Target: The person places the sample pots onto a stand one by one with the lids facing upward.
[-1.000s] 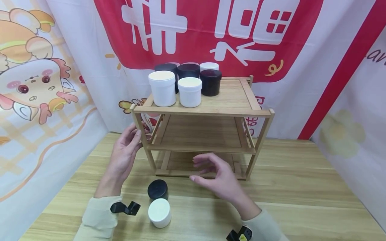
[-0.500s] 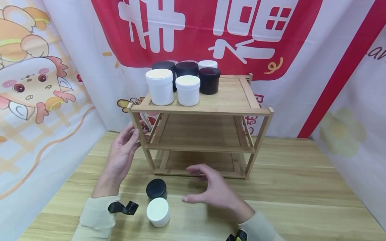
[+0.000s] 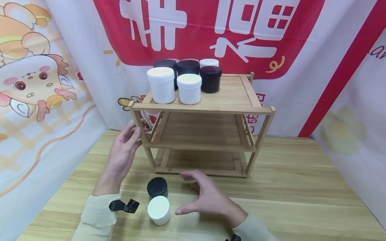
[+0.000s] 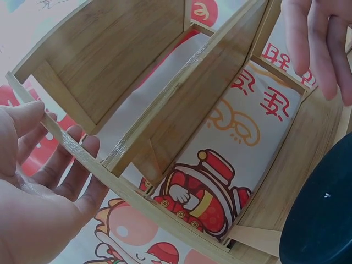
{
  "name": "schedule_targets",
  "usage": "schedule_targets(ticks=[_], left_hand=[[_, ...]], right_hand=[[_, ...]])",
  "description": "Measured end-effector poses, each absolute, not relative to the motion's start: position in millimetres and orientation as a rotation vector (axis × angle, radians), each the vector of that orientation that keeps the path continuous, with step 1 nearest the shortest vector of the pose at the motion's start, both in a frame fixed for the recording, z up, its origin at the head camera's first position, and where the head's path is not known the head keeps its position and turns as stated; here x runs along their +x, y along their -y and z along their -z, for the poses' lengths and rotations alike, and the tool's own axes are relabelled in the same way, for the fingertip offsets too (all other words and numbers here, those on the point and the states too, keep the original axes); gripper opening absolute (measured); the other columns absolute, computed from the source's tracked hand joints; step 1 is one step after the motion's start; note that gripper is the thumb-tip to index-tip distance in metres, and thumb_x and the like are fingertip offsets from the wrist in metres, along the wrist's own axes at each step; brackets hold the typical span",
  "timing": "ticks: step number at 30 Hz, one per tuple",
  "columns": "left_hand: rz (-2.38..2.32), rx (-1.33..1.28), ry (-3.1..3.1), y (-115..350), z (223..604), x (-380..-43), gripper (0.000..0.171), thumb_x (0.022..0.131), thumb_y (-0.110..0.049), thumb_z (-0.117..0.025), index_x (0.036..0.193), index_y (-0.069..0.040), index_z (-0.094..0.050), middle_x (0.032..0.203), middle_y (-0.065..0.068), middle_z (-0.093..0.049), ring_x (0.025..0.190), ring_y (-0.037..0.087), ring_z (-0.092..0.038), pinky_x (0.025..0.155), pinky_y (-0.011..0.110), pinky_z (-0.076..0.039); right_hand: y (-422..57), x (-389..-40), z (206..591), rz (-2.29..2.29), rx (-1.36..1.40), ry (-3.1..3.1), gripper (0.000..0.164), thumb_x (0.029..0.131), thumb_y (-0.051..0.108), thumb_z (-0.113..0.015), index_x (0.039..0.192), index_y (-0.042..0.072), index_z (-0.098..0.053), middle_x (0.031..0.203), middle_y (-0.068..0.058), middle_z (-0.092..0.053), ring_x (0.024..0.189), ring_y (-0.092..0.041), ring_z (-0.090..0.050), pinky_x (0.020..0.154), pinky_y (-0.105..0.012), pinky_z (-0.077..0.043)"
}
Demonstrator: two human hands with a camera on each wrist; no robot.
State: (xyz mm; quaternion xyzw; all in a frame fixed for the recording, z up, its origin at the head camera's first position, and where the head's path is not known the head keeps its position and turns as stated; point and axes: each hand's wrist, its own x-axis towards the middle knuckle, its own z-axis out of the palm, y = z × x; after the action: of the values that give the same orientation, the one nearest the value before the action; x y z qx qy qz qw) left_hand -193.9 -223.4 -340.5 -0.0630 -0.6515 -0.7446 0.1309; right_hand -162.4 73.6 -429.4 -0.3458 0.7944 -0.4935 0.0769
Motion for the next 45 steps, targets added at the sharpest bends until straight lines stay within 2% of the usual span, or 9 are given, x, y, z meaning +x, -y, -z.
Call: schedule_targets(ticks=[5, 8, 15, 21, 26, 30, 33, 41, 45], left_hand=[[2.165, -0.186, 1.892, 224.8, 339.8, -193.1, 0.039, 0.114, -0.025, -0.054, 0.152, -0.014, -0.057, 0.123, -0.009, -0.072, 0.128, 0.025, -0.059, 0.110, 0.033, -0.052], [2.165, -0.183, 1.900, 225.8, 339.9, -192.9, 0.040, 0.114, -0.025, -0.054, 0.153, -0.015, -0.056, 0.123, -0.009, -0.071, 0.127, 0.023, -0.058, 0.111, 0.034, -0.051], [2.188, -0.197, 1.923, 229.2, 340.5, -194.9, 0.041, 0.114, -0.026, -0.055, 0.154, -0.016, -0.055, 0.125, -0.006, -0.068, 0.129, 0.022, -0.057, 0.113, 0.035, -0.050], [2.214, -0.271, 1.948, 236.5, 340.9, -199.8, 0.036, 0.114, -0.022, -0.056, 0.149, -0.019, -0.059, 0.128, -0.004, -0.068, 0.128, 0.022, -0.062, 0.109, 0.030, -0.054], [2.221, -0.298, 1.974, 244.5, 340.6, -202.5, 0.034, 0.112, -0.019, -0.059, 0.146, -0.021, -0.061, 0.130, -0.005, -0.067, 0.128, 0.020, -0.065, 0.107, 0.028, -0.056], [2.206, -0.311, 2.006, 248.6, 340.4, -202.2, 0.037, 0.112, -0.019, -0.059, 0.149, -0.018, -0.060, 0.133, -0.004, -0.064, 0.131, 0.021, -0.063, 0.106, 0.027, -0.057], [2.195, -0.324, 2.027, 251.3, 340.8, -202.2, 0.040, 0.112, -0.018, -0.058, 0.152, -0.014, -0.057, 0.134, -0.003, -0.063, 0.131, 0.022, -0.062, 0.105, 0.027, -0.057], [2.151, -0.371, 2.055, 254.7, 341.2, -204.6, 0.036, 0.112, -0.018, -0.059, 0.148, -0.020, -0.062, 0.131, -0.004, -0.067, 0.127, 0.024, -0.065, 0.103, 0.029, -0.059], [2.131, -0.358, 2.065, 254.5, 340.1, -203.1, 0.037, 0.112, -0.018, -0.060, 0.148, -0.018, -0.062, 0.129, -0.005, -0.069, 0.126, 0.023, -0.065, 0.103, 0.029, -0.059]], right_hand=[[-60.2, -154.1, 431.4, 1.454, -1.047, -2.367, 0.098, 0.068, 0.044, -0.103, 0.149, 0.016, -0.057, 0.146, -0.007, -0.066, 0.124, -0.033, -0.069, 0.109, -0.044, -0.057], [-53.1, -149.3, 433.4, 1.443, -1.049, -2.369, 0.095, 0.068, 0.044, -0.103, 0.146, 0.013, -0.059, 0.142, -0.006, -0.067, 0.120, -0.031, -0.071, 0.107, -0.039, -0.059], [-43.5, -145.3, 440.4, 1.500, -1.068, -2.295, 0.084, 0.070, 0.032, -0.104, 0.140, 0.008, -0.063, 0.136, -0.009, -0.069, 0.117, -0.032, -0.071, 0.102, -0.036, -0.061], [-41.2, -145.8, 444.5, 1.504, -1.066, -2.224, 0.079, 0.072, 0.030, -0.102, 0.139, 0.013, -0.064, 0.134, -0.005, -0.071, 0.116, -0.026, -0.073, 0.103, -0.034, -0.060], [-39.1, -146.5, 445.7, 1.505, -1.093, -2.178, 0.075, 0.074, 0.026, -0.102, 0.138, 0.015, -0.065, 0.133, 0.001, -0.071, 0.119, -0.017, -0.071, 0.104, -0.035, -0.060], [-38.0, -145.8, 446.5, 1.515, -1.106, -2.157, 0.072, 0.074, 0.023, -0.102, 0.136, 0.017, -0.067, 0.131, 0.003, -0.072, 0.116, -0.010, -0.070, 0.104, -0.035, -0.060], [-37.2, -145.5, 447.3, 1.524, -1.109, -2.139, 0.072, 0.074, 0.021, -0.102, 0.136, 0.018, -0.067, 0.132, 0.002, -0.072, 0.115, -0.010, -0.070, 0.103, -0.035, -0.061], [-36.2, -146.3, 448.7, 1.510, -1.088, -2.120, 0.070, 0.076, 0.021, -0.101, 0.137, 0.022, -0.067, 0.134, 0.004, -0.072, 0.117, -0.010, -0.069, 0.105, -0.035, -0.060], [-35.8, -145.6, 449.2, 1.494, -1.095, -2.120, 0.068, 0.077, 0.021, -0.100, 0.138, 0.024, -0.067, 0.135, 0.006, -0.072, 0.118, -0.011, -0.069, 0.106, -0.035, -0.059]])
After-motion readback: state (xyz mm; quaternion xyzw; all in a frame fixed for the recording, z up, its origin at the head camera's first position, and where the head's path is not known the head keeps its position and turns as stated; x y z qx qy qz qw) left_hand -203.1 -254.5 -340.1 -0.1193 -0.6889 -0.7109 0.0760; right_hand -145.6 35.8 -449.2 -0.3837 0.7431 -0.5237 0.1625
